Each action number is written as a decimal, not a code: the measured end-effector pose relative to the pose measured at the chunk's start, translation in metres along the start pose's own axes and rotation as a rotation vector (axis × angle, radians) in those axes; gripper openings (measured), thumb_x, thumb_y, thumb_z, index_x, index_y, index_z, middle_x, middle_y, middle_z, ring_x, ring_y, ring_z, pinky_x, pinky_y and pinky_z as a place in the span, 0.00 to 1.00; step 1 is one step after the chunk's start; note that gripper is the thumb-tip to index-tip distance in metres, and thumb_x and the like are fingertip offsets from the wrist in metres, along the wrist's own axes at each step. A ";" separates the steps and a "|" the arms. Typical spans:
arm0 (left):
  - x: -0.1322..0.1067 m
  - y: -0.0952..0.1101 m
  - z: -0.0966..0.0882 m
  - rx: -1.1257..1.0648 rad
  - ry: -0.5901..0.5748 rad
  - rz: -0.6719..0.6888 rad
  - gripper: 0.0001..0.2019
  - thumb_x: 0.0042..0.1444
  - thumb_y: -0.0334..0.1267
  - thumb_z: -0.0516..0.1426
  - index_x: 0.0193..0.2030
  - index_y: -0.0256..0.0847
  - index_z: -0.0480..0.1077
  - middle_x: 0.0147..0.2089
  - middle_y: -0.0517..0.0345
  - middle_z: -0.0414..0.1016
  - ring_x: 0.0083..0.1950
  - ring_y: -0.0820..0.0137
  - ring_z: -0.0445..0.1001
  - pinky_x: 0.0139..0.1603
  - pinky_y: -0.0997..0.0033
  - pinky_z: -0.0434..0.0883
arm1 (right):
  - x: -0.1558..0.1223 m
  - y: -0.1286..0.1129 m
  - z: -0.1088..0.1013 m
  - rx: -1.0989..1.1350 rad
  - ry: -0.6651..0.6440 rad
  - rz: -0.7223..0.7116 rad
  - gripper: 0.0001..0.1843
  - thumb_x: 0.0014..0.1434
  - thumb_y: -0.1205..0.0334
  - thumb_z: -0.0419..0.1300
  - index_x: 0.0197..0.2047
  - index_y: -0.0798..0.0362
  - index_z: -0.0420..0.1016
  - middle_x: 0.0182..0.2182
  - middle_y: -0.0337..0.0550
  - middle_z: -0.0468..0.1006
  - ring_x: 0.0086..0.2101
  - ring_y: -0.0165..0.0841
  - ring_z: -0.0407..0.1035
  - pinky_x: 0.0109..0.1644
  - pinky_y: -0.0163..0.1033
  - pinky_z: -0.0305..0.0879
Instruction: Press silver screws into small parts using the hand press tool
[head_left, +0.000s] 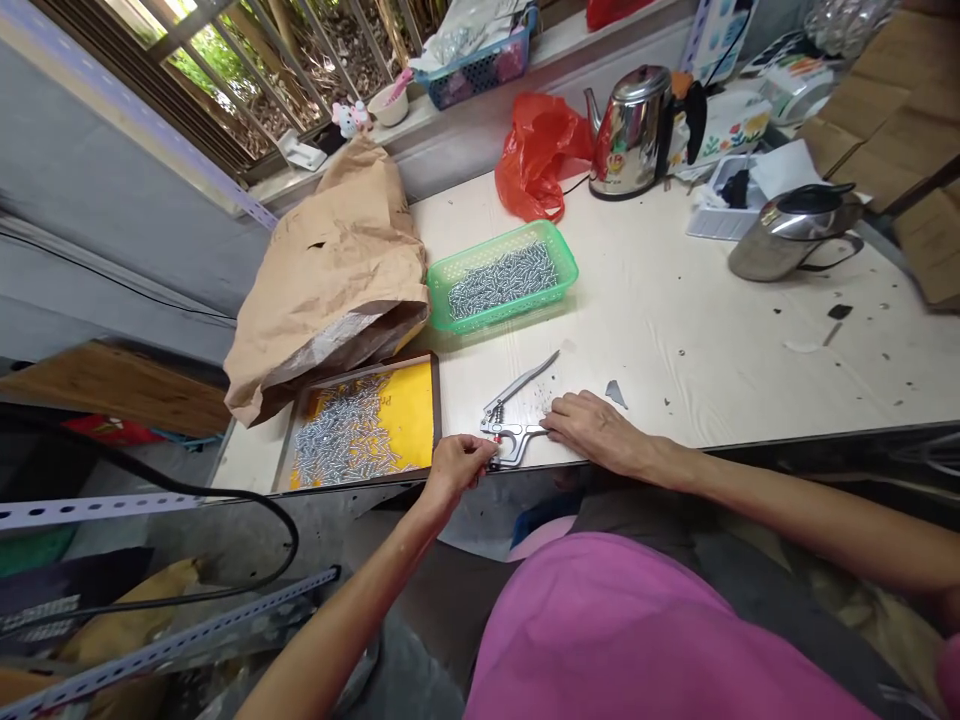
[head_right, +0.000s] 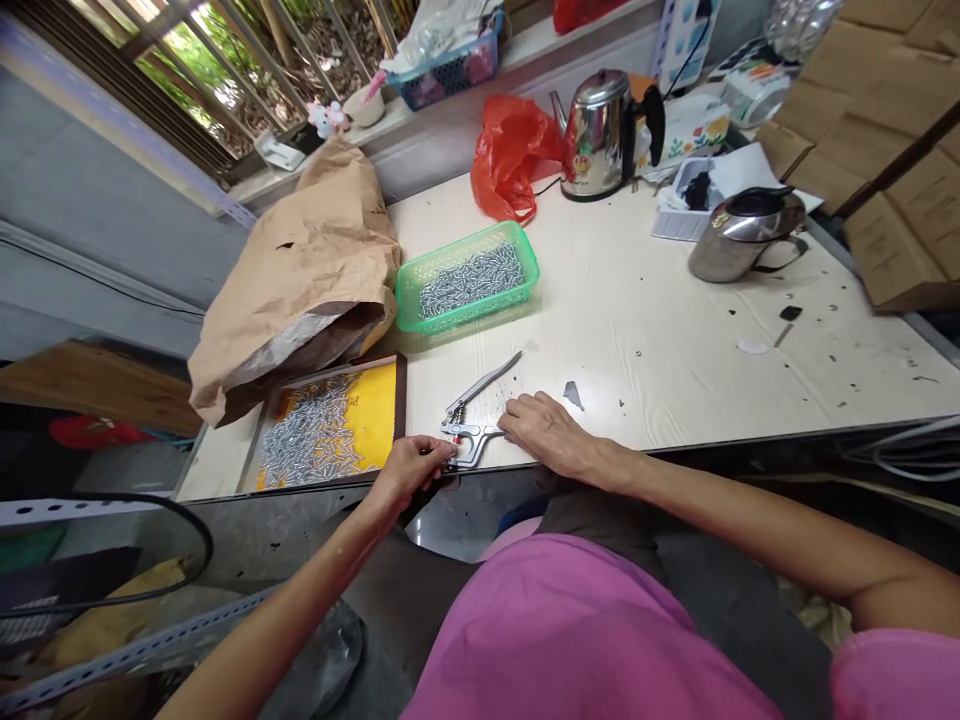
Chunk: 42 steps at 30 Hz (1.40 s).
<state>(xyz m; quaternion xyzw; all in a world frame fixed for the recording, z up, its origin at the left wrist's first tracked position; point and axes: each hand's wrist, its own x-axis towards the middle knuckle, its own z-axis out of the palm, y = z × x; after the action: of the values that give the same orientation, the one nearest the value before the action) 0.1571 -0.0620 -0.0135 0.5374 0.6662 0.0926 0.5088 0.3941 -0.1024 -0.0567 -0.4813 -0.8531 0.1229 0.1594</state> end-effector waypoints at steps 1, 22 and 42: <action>0.000 0.001 -0.001 0.012 -0.010 -0.009 0.14 0.47 0.47 0.62 0.28 0.34 0.74 0.15 0.66 0.63 0.13 0.81 0.54 0.14 0.78 0.50 | 0.000 -0.001 -0.002 -0.004 -0.011 0.009 0.11 0.67 0.66 0.51 0.40 0.54 0.74 0.36 0.46 0.73 0.38 0.36 0.65 0.42 0.41 0.53; -0.003 -0.003 0.005 0.068 -0.005 -0.018 0.14 0.49 0.44 0.58 0.19 0.39 0.64 0.12 0.68 0.58 0.12 0.80 0.54 0.15 0.77 0.50 | 0.042 0.028 -0.035 -0.132 -0.187 -0.009 0.48 0.47 0.37 0.66 0.62 0.60 0.62 0.52 0.61 0.69 0.52 0.53 0.61 0.61 0.63 0.45; 0.021 0.036 0.033 0.931 0.050 0.918 0.29 0.54 0.38 0.62 0.61 0.37 0.61 0.59 0.46 0.68 0.57 0.56 0.65 0.57 0.56 0.68 | 0.025 0.013 -0.040 -0.053 -0.142 0.043 0.36 0.56 0.55 0.65 0.63 0.59 0.58 0.49 0.56 0.72 0.49 0.45 0.64 0.53 0.49 0.53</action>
<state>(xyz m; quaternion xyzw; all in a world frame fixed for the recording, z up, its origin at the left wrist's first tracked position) 0.2071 -0.0440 -0.0167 0.9290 0.3512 0.0151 0.1159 0.4071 -0.0720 -0.0210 -0.4935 -0.8548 0.1375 0.0830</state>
